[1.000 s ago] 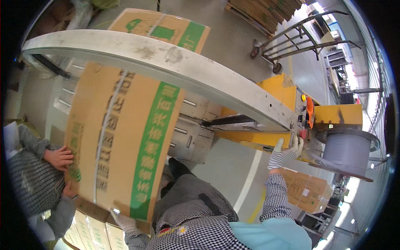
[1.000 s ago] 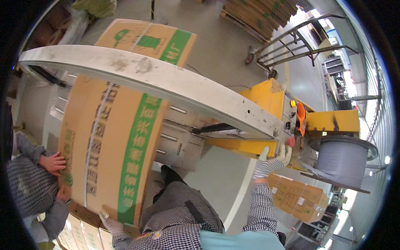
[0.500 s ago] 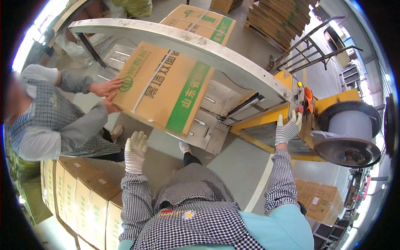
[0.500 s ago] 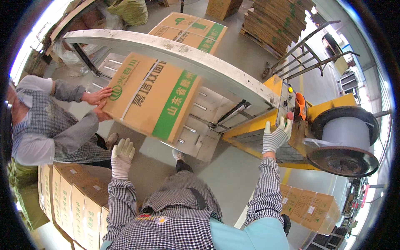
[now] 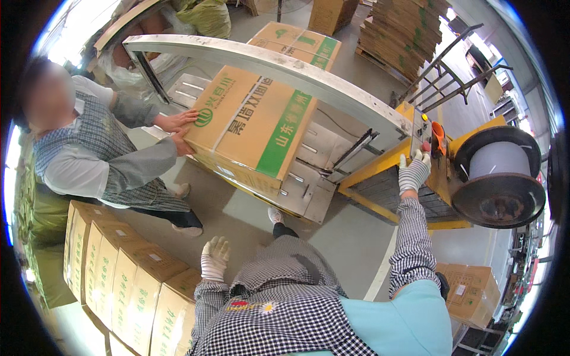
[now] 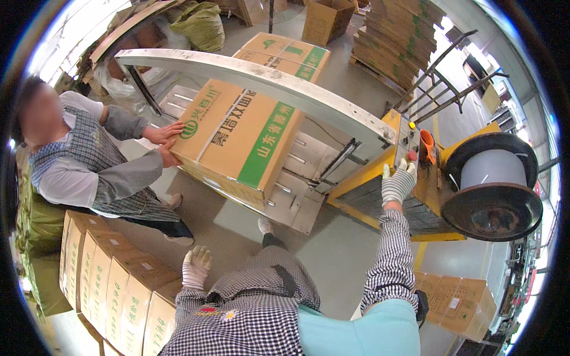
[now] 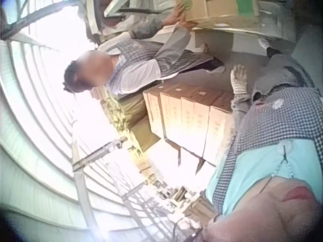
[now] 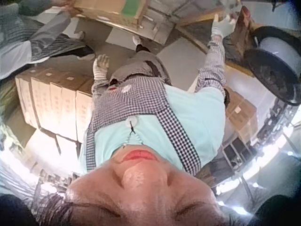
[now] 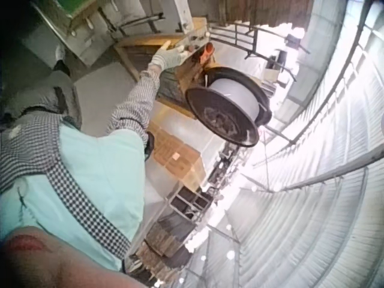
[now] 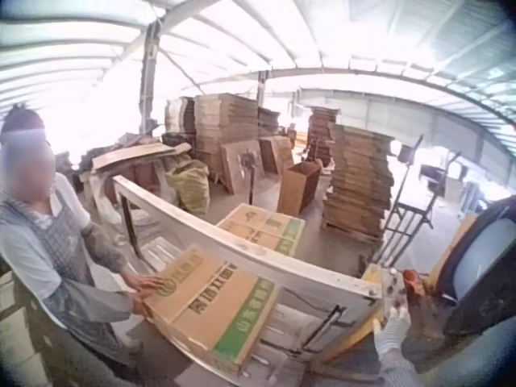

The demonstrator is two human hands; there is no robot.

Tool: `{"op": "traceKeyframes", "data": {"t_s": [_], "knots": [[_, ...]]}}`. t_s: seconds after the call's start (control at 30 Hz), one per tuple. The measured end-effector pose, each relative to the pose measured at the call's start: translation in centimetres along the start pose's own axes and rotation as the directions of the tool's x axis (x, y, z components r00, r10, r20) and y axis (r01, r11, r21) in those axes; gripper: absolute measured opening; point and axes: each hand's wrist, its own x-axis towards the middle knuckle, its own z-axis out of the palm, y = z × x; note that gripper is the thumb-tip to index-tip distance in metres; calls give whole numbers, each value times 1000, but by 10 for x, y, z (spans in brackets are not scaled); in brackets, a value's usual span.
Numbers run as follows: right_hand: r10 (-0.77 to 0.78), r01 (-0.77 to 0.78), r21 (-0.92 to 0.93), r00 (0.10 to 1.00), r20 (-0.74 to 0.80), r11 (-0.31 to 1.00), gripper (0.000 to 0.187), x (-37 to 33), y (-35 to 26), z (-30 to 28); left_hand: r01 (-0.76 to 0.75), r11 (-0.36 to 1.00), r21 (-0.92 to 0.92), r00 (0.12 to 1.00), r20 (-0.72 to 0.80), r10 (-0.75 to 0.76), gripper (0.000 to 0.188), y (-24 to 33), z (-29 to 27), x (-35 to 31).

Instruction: Two workers are operating a strapping machine to secure cardboard boxes for transport.

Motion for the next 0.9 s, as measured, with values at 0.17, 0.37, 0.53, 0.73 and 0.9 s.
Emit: {"op": "traceKeyframes", "data": {"t_s": [0.17, 0.37, 0.53, 0.73, 0.9], "knots": [[86, -87, 45, 996, 38, 995, 57, -3, -9, -3, -57, 997, 56, 998, 29, 55, 61, 12, 22, 5], [136, -139, -34, 988, -68, 990, 70, -19, -41, -2, -172, 930, 325, 984, 13, 177, 52, 37, 95, 64], [181, -177, 37, 954, -240, 983, 71, -12, -43, 31, -452, 594, 665, 892, 346, 291, 37, 48, 216, 180], [253, -250, 46, 930, -267, 967, 66, -10, -9, 36, -735, -283, 616, 609, 784, 122, 56, -15, 413, 248], [256, -244, 79, 904, -343, 967, 64, -18, -24, 80, -457, -853, 252, 598, 797, -85, 59, -22, 433, 318]]}}
